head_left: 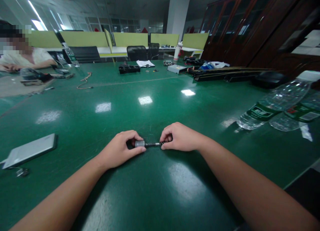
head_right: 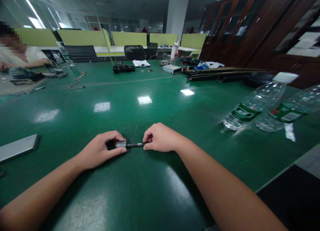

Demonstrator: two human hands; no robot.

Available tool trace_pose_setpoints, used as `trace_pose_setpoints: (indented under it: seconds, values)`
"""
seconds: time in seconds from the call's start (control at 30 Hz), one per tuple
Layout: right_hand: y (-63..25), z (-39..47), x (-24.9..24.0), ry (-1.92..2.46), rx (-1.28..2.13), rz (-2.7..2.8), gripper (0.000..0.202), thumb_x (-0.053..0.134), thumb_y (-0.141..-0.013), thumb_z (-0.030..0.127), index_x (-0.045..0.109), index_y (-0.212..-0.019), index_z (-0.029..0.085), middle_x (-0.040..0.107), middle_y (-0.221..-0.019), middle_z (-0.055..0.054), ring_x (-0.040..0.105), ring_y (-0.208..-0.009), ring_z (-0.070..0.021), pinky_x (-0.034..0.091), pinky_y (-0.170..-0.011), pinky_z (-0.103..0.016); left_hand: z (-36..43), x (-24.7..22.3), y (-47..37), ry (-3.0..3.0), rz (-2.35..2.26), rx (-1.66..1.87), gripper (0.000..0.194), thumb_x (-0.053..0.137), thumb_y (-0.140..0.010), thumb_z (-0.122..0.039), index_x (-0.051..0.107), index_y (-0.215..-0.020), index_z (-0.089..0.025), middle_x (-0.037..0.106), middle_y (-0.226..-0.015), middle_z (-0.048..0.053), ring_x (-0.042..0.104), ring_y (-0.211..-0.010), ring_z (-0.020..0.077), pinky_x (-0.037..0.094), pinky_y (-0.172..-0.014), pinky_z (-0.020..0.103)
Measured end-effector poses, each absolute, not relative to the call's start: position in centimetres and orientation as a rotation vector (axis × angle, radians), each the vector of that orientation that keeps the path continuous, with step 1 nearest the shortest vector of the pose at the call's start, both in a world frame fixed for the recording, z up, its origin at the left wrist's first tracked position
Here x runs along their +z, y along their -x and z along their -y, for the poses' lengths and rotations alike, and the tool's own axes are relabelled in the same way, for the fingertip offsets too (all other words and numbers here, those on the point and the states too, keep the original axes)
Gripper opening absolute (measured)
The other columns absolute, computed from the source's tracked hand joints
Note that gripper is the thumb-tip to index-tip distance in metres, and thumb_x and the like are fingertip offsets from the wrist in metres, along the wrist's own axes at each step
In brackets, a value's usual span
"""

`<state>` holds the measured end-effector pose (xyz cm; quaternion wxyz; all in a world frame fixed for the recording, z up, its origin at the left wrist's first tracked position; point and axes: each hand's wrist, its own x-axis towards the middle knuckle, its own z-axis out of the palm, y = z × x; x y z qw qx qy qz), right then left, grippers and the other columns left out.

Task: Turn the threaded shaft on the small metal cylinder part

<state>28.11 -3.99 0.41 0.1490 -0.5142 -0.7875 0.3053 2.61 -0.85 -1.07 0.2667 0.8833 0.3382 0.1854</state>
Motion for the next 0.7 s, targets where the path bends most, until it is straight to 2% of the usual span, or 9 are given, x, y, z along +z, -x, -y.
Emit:
trace_pose_setpoints:
  seconds: [0.13, 0.33, 0.53, 0.7]
  values:
    - [-28.1, 3.9, 0.2, 1.447, 0.895, 2.273, 0.014, 0.075, -0.074, 0.023, 0.077, -0.086, 0.017, 0.07, -0.074, -0.001, 0.061, -0.065, -0.012, 0.042, -0.059, -0.023, 0.9, -1.0, -2.6, -2.383, -0.916, 0.489, 0.024, 0.067, -0.084, -0.042, 0.067, -0.093, -0.02, 0.069, -0.087, 0.002, 0.062, -0.079, 0.0185, 0.047, -0.072, 0.029]
    - [-27.3, 4.2, -0.1, 1.337, 0.933, 2.256, 0.021, 0.073, -0.075, 0.017, 0.075, -0.096, 0.018, 0.072, -0.083, -0.002, 0.063, -0.074, -0.0128, 0.046, -0.068, -0.023, 0.9, -0.9, -2.8, -2.38, -0.922, 0.473, 0.022, 0.068, -0.083, -0.038, 0.065, -0.095, -0.02, 0.068, -0.086, 0.001, 0.062, -0.078, 0.0182, 0.047, -0.071, 0.029]
    - [-25.8, 4.5, -0.7, 1.264, 0.656, 2.346, 0.016, 0.072, -0.078, 0.018, 0.075, -0.094, 0.017, 0.07, -0.087, -0.003, 0.062, -0.083, -0.0156, 0.044, -0.076, -0.027, 1.0, -1.0, -2.8, -2.423, -0.897, 0.47, 0.023, 0.074, -0.076, -0.032, 0.065, -0.094, -0.02, 0.067, -0.086, 0.0, 0.061, -0.079, 0.0182, 0.046, -0.073, 0.029]
    - [-25.0, 4.5, -1.1, 1.288, 0.58, 2.331, 0.015, 0.071, -0.08, 0.019, 0.075, -0.095, 0.018, 0.071, -0.09, -0.004, 0.061, -0.088, -0.0168, 0.043, -0.079, -0.028, 0.9, -1.0, -2.7, -2.417, -0.925, 0.473, 0.024, 0.075, -0.076, -0.033, 0.065, -0.093, -0.02, 0.066, -0.085, 0.0, 0.061, -0.078, 0.0183, 0.045, -0.071, 0.029]
